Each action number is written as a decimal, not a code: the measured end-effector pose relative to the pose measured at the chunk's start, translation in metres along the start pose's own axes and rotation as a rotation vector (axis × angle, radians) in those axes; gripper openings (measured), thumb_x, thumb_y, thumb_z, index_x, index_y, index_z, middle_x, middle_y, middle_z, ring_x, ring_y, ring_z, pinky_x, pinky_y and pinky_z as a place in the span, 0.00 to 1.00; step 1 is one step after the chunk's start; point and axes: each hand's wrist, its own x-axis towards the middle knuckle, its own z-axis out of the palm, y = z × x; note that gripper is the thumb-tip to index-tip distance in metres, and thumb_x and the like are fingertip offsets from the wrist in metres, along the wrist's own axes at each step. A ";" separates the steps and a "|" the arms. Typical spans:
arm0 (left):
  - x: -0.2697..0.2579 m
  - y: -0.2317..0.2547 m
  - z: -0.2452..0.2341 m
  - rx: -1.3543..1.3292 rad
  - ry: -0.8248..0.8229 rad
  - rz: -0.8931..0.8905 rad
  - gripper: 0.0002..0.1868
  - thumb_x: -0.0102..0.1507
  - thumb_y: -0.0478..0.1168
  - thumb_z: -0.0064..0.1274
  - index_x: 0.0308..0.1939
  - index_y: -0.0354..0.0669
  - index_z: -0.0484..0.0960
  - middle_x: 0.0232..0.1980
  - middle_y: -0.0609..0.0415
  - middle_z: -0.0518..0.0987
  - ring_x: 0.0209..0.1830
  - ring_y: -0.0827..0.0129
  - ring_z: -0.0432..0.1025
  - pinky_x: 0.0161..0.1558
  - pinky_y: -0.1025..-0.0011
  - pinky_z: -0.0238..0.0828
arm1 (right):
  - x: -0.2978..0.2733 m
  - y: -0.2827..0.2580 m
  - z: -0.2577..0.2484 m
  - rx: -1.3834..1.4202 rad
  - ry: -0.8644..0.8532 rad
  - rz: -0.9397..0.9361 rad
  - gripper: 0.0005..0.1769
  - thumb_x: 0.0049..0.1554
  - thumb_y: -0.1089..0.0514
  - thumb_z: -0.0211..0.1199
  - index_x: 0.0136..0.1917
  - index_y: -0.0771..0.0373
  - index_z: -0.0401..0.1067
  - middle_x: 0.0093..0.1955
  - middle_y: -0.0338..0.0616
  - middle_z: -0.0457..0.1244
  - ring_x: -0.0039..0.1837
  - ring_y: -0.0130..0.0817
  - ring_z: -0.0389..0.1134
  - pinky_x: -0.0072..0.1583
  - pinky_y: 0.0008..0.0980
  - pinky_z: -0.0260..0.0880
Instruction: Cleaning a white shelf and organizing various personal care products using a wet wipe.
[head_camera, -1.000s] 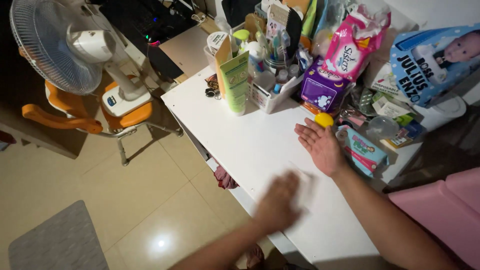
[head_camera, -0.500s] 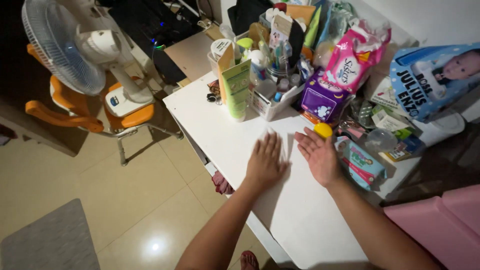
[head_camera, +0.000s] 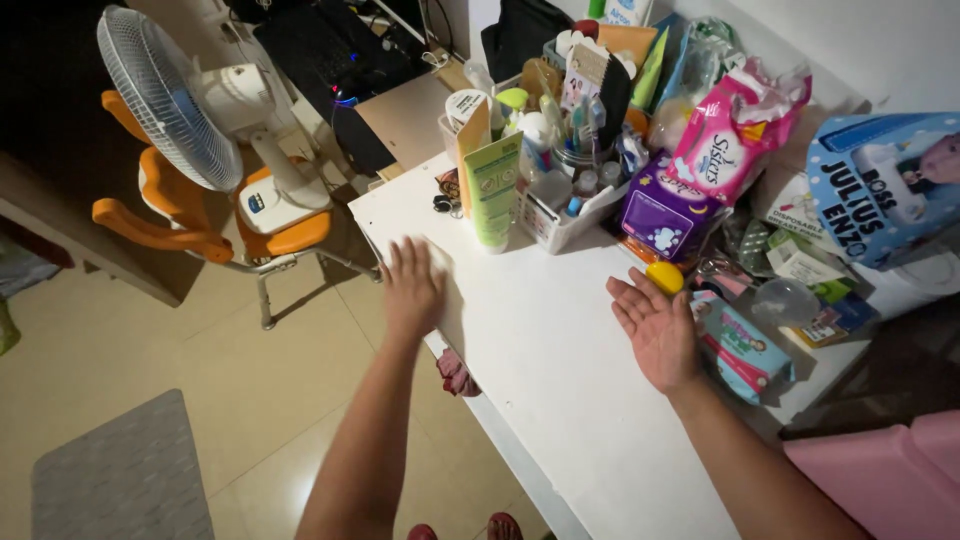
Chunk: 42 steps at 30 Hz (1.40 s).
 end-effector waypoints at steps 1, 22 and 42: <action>0.010 -0.005 0.003 -0.028 0.043 -0.037 0.36 0.71 0.58 0.34 0.78 0.42 0.56 0.83 0.38 0.48 0.83 0.43 0.38 0.76 0.42 0.35 | 0.000 0.000 0.000 -0.012 0.002 -0.002 0.52 0.59 0.22 0.44 0.79 0.64 0.53 0.79 0.57 0.53 0.82 0.45 0.50 0.81 0.45 0.43; -0.065 0.122 -0.065 -1.547 -0.039 -0.303 0.46 0.66 0.58 0.41 0.81 0.48 0.39 0.85 0.49 0.41 0.85 0.56 0.37 0.79 0.55 0.33 | -0.051 0.057 0.100 -1.243 -0.326 -0.331 0.43 0.59 0.53 0.61 0.82 0.61 0.49 0.86 0.53 0.44 0.86 0.50 0.41 0.80 0.47 0.42; 0.057 0.107 -0.128 -0.902 0.323 -0.034 0.14 0.64 0.42 0.62 0.52 0.40 0.86 0.48 0.45 0.82 0.45 0.60 0.78 0.50 0.66 0.75 | -0.043 0.070 0.059 -1.792 -0.368 -0.410 0.30 0.60 0.52 0.58 0.76 0.44 0.62 0.81 0.56 0.48 0.80 0.61 0.47 0.73 0.54 0.46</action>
